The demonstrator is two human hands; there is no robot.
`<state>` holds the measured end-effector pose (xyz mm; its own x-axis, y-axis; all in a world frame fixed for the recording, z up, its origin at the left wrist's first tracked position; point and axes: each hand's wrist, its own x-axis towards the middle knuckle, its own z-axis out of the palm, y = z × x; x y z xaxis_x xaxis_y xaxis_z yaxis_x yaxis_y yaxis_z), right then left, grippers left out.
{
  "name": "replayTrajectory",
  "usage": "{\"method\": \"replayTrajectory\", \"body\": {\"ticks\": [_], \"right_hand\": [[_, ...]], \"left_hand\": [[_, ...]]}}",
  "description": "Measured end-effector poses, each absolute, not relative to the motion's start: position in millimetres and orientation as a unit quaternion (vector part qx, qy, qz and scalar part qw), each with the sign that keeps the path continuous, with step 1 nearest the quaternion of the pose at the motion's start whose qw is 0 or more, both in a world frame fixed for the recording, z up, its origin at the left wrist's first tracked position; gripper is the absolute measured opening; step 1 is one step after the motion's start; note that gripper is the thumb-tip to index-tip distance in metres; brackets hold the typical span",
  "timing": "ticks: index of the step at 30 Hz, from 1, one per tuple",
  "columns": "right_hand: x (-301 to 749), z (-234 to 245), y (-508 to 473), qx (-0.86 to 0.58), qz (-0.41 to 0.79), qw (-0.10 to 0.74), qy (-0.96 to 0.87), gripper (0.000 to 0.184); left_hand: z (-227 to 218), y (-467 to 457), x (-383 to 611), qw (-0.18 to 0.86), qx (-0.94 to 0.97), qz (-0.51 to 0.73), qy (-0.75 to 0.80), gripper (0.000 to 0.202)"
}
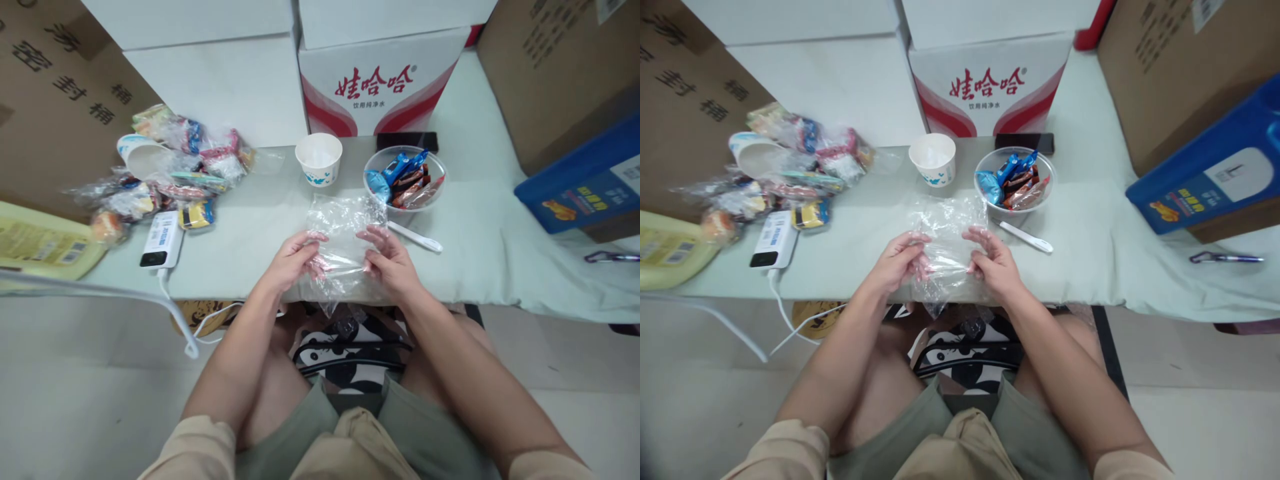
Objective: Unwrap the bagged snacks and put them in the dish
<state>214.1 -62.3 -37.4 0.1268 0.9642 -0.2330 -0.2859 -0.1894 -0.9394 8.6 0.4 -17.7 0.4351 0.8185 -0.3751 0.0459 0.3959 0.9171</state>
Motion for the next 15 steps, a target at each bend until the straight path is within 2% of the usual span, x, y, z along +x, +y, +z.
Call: {"method": "replayTrajectory", "body": {"ticks": [2, 6, 11, 13, 15], "right_hand": [[218.2, -42.3, -62.5, -0.513, 0.543, 0.554, -0.367, 0.017], [228.0, -50.7, -58.0, -0.587, 0.398, 0.549, -0.443, 0.009], [232.4, -44.0, -61.2, -0.617, 0.221, 0.576, -0.489, 0.022], [229.6, -42.1, -64.7, -0.592, 0.189, 0.526, -0.581, 0.019], [224.9, -45.1, -66.8, -0.577, 0.169, 0.432, -0.672, 0.015]], "left_hand": [[-17.0, 0.1, 4.2, 0.719, 0.465, 0.272, 0.440, 0.037], [-22.9, 12.7, 0.9, 0.693, 0.521, 0.262, 0.424, 0.023], [-30.7, 23.7, 2.3, 0.555, 0.633, 0.296, 0.451, 0.030], [-31.4, 20.4, 2.6, 0.479, 0.681, 0.287, 0.473, 0.028], [-32.2, 16.5, 4.0, 0.461, 0.689, 0.288, 0.480, 0.038]]}}
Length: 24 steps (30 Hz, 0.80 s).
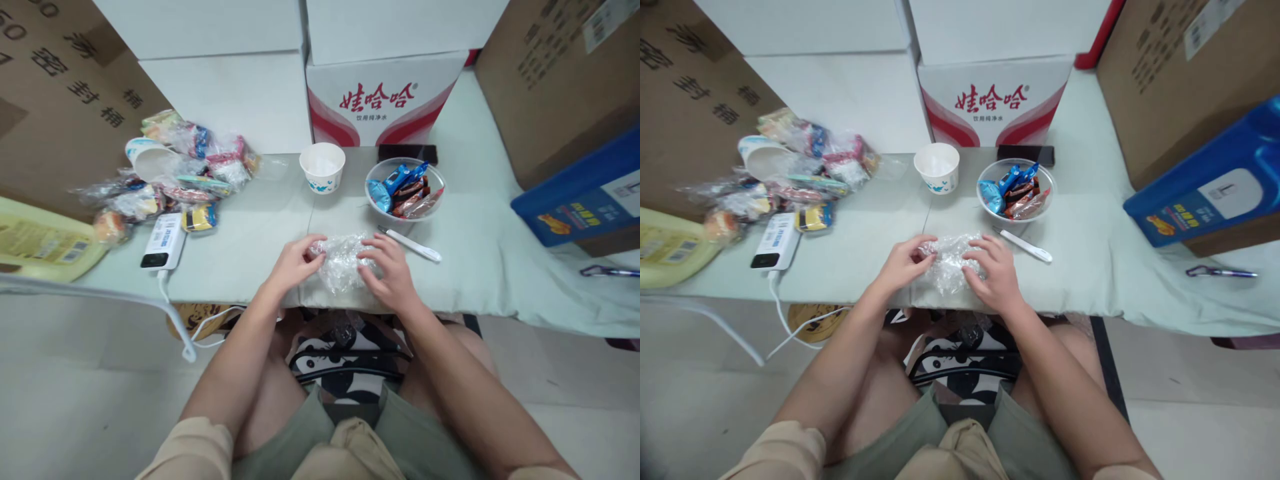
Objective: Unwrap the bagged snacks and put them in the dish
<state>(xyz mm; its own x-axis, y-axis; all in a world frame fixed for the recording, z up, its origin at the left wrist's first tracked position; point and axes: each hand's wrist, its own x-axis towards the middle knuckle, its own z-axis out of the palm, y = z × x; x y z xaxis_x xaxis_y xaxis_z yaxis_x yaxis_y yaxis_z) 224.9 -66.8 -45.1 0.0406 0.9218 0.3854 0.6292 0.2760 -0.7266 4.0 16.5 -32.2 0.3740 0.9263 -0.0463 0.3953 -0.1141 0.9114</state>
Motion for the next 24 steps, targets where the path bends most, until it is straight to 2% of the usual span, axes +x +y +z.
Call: {"method": "replayTrajectory", "body": {"ticks": [3, 4, 6, 8, 10, 13, 15, 17, 18, 20, 24], "right_hand": [[217.0, -56.1, -66.7, -0.615, 0.141, 0.309, -0.712, 0.016], [215.0, -59.7, -66.3, -0.630, 0.136, 0.290, -0.707, 0.018], [212.9, -64.2, -65.5, -0.641, 0.136, 0.282, -0.701, 0.022], [213.8, -64.1, -65.5, -0.631, 0.148, 0.306, -0.698, 0.025], [217.4, -59.9, -65.7, -0.614, 0.170, 0.366, -0.678, 0.025], [223.8, -50.7, -65.3, -0.581, 0.238, 0.494, -0.601, 0.029], [225.1, -45.3, -64.0, -0.550, 0.327, 0.549, -0.537, 0.054], [222.8, -41.3, -62.2, -0.526, 0.443, 0.546, -0.479, 0.083], [220.7, -39.9, -61.5, -0.522, 0.494, 0.528, -0.452, 0.091], [216.4, -38.5, -60.8, -0.534, 0.550, 0.502, -0.401, 0.092], [216.7, -40.2, -61.4, -0.572, 0.526, 0.531, -0.338, 0.073]], "left_hand": [[-34.7, 14.6, 10.2, 0.526, 0.607, 0.341, 0.489, 0.064], [-35.7, 15.1, 13.0, 0.553, 0.565, 0.359, 0.497, 0.067], [-36.4, 16.3, 18.5, 0.600, 0.497, 0.369, 0.507, 0.057], [-34.2, 16.4, 21.8, 0.630, 0.461, 0.375, 0.500, 0.039], [-28.5, 14.4, 21.7, 0.658, 0.431, 0.398, 0.473, 0.027], [-16.4, 8.7, 16.5, 0.730, 0.366, 0.408, 0.407, 0.026], [-10.4, 5.1, 13.1, 0.781, 0.346, 0.365, 0.372, 0.031], [-8.7, 2.9, 12.5, 0.805, 0.349, 0.322, 0.356, 0.037], [-9.6, 2.4, 13.4, 0.807, 0.350, 0.315, 0.357, 0.041], [-13.9, 2.4, 16.8, 0.798, 0.342, 0.321, 0.377, 0.047], [-23.2, 5.0, 21.9, 0.777, 0.355, 0.274, 0.442, 0.049]]}}
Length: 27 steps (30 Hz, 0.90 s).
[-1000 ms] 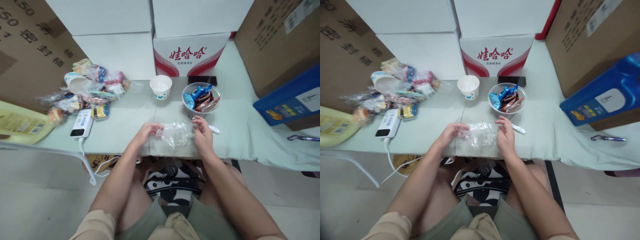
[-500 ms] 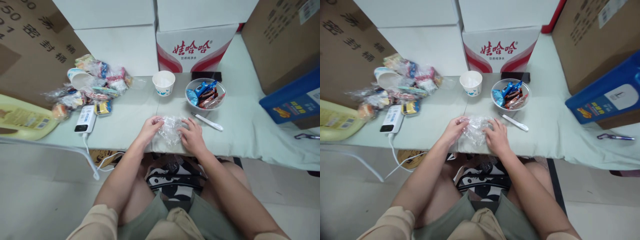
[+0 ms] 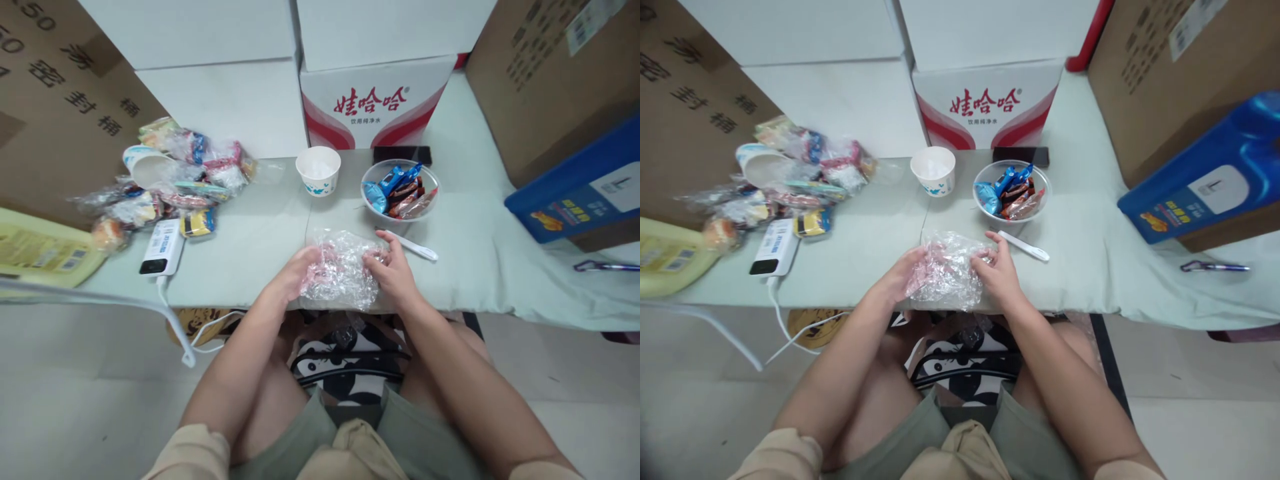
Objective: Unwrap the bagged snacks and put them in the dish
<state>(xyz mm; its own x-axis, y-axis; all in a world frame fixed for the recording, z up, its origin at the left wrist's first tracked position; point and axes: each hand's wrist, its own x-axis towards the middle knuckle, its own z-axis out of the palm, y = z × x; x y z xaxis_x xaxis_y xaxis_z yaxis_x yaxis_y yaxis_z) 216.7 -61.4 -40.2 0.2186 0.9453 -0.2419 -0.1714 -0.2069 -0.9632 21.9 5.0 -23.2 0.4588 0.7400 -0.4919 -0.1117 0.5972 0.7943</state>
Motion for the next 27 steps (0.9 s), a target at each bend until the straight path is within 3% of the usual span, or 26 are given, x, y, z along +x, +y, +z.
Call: {"method": "replayTrajectory", "body": {"ticks": [3, 7, 10, 14, 17, 19, 21, 27], "right_hand": [[227.3, -40.8, -60.7, -0.597, 0.492, 0.524, -0.356, 0.065], [239.6, -36.3, -57.6, -0.616, 0.343, 0.538, -0.462, 0.052], [236.5, -32.7, -57.2, -0.511, 0.471, 0.484, -0.532, 0.048], [226.3, -28.8, -61.1, -0.433, 0.626, 0.339, -0.553, 0.021], [222.7, -26.5, -62.6, -0.471, 0.620, 0.391, -0.491, 0.025], [220.9, -26.9, -61.5, -0.488, 0.599, 0.463, -0.435, 0.029], [218.8, -29.9, -59.4, -0.510, 0.569, 0.504, -0.402, 0.033], [219.7, -42.8, -57.2, -0.574, 0.535, 0.456, -0.420, 0.034]], "left_hand": [[-23.1, 6.5, 19.6, 0.740, 0.405, 0.268, 0.466, 0.041], [-17.0, 4.4, 15.8, 0.741, 0.425, 0.266, 0.446, 0.040], [-13.7, 1.7, 15.1, 0.787, 0.427, 0.171, 0.411, 0.047], [-12.9, 5.4, 10.3, 0.791, 0.435, 0.120, 0.413, 0.047], [-14.8, 9.1, 7.2, 0.769, 0.406, 0.227, 0.439, 0.047], [-17.4, 7.6, 10.3, 0.775, 0.368, 0.312, 0.409, 0.060], [-21.0, 3.2, 17.4, 0.796, 0.356, 0.323, 0.369, 0.071], [-28.9, -0.7, 31.1, 0.705, 0.465, 0.264, 0.467, 0.038]]}}
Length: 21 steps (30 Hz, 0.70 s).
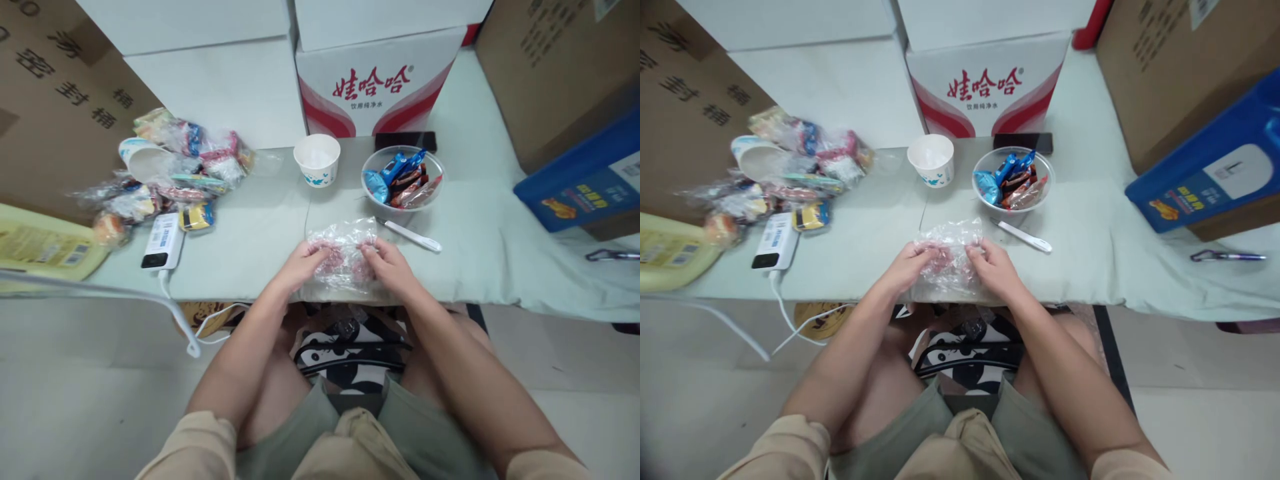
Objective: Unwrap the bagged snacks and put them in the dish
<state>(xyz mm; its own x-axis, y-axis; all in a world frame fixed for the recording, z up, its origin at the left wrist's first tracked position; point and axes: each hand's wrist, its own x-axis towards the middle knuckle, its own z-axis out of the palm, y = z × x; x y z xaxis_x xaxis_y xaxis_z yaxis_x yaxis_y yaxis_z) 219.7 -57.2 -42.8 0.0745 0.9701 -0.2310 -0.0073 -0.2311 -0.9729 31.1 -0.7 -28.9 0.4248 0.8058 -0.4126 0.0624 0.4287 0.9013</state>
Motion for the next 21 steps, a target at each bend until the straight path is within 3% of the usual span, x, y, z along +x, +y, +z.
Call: {"method": "replayTrajectory", "body": {"ticks": [3, 9, 11, 15, 17, 19, 21], "right_hand": [[223.0, -42.3, -58.0, -0.585, 0.518, 0.448, -0.433, 0.033], [224.6, -35.6, -56.9, -0.484, 0.590, 0.556, -0.328, 0.027], [225.5, -35.0, -56.8, -0.457, 0.608, 0.566, -0.319, 0.025], [226.0, -36.4, -57.7, -0.506, 0.554, 0.558, -0.355, 0.029], [224.9, -38.2, -57.3, -0.542, 0.544, 0.531, -0.357, 0.041], [223.9, -40.9, -55.9, -0.561, 0.549, 0.516, -0.342, 0.064], [224.1, -43.6, -53.9, -0.575, 0.528, 0.531, -0.330, 0.060]], "left_hand": [[-27.3, 3.9, 24.3, 0.679, 0.494, 0.246, 0.483, 0.034], [-21.5, 5.6, 10.7, 0.723, 0.443, 0.324, 0.420, 0.039], [-21.6, 6.1, 9.2, 0.736, 0.431, 0.345, 0.393, 0.032], [-26.8, 7.9, 9.0, 0.687, 0.522, 0.336, 0.376, 0.027], [-30.1, 8.8, 9.5, 0.640, 0.578, 0.318, 0.394, 0.019], [-32.9, 10.6, 9.8, 0.616, 0.598, 0.315, 0.404, 0.027], [-35.1, 13.3, 9.8, 0.598, 0.592, 0.356, 0.408, 0.038]]}}
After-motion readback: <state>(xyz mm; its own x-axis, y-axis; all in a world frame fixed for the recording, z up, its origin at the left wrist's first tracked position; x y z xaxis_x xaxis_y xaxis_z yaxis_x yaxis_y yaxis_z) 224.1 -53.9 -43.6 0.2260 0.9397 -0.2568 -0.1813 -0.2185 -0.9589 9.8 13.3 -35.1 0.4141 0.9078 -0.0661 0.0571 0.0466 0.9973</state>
